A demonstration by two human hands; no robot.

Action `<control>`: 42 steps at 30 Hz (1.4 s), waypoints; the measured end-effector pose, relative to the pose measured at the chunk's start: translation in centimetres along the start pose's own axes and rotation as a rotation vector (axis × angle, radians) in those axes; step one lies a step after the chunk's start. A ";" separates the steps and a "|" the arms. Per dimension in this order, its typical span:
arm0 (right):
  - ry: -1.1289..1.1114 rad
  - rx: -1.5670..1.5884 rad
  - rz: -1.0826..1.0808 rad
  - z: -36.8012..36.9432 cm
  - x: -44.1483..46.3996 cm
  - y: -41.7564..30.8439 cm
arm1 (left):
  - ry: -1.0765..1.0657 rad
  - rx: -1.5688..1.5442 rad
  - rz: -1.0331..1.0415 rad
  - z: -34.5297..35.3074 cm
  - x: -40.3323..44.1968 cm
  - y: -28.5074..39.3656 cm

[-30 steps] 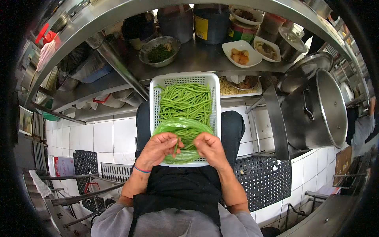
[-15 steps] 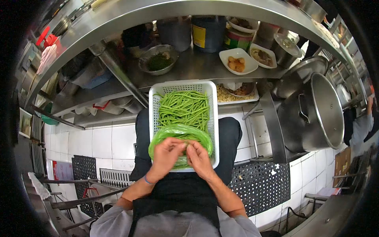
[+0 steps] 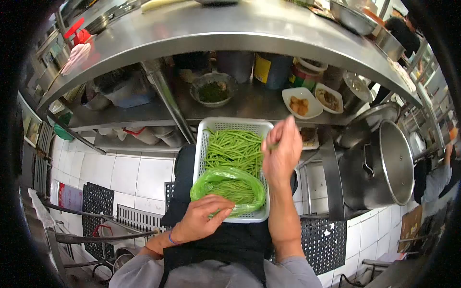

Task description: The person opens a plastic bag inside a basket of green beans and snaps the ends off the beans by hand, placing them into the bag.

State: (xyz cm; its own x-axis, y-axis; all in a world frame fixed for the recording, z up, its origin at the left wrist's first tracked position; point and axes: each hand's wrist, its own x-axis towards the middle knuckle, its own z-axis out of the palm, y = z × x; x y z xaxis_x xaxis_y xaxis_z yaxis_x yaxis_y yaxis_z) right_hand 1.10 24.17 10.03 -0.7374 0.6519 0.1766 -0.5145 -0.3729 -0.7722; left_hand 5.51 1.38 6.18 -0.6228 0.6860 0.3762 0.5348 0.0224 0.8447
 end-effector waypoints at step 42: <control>-1.135 -1.396 -0.203 -9.5 -10.7 6.0 | 0.054 0.267 -0.245 0.7 3.5 -9.4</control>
State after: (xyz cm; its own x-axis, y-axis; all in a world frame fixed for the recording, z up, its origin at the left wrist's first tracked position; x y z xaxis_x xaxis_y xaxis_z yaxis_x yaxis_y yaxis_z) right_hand 10.05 21.28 -2.26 -0.9324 -0.3300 0.1473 -0.3595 0.8055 -0.4710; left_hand -1.27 4.06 -0.75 -0.7762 0.5978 0.2006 0.4918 0.3748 0.7859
